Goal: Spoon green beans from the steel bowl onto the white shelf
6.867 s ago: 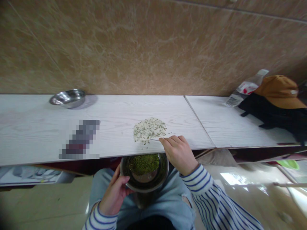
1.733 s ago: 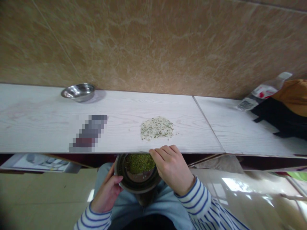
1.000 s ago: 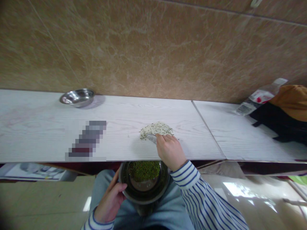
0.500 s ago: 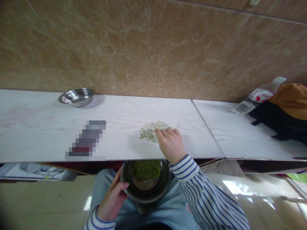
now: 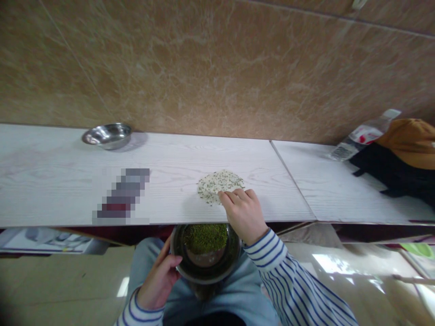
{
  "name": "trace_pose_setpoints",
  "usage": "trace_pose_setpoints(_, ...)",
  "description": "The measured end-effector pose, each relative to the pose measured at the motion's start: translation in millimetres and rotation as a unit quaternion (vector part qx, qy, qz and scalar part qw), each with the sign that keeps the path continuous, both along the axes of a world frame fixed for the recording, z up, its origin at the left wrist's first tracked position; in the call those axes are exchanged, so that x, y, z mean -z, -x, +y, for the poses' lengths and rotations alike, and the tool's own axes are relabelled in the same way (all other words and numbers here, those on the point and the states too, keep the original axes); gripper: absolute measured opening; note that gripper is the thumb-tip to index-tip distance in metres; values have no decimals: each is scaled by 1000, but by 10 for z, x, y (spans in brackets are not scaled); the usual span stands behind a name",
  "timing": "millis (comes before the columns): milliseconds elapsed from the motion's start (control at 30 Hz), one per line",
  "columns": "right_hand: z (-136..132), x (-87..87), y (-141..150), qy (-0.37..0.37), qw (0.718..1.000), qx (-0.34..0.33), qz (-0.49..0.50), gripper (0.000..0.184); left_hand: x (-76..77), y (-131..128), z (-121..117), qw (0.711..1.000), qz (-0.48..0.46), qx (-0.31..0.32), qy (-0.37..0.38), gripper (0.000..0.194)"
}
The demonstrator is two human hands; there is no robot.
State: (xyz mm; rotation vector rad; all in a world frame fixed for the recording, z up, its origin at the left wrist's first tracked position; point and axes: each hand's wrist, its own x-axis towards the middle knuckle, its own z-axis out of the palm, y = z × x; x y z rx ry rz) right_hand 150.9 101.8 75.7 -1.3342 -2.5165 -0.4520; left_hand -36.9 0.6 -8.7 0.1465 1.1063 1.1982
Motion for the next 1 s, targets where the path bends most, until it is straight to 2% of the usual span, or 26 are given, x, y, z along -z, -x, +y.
trace_pose_setpoints(333, -190, 15, -11, 5, 1000, -21, 19, 25, 34, 15, -10, 1000, 7, -9, 9, 75)
trace_pose_setpoints(667, -263, 34, -1, 24, 999, -30, 24, 25, 2, 17, -4, 1000, 14, -7, 3, 72)
trace_pose_setpoints(1000, -358, 19, -413, 10, 998, 20, 58, 24, 20, 36, -6, 1000, 8, -9, 1, 73)
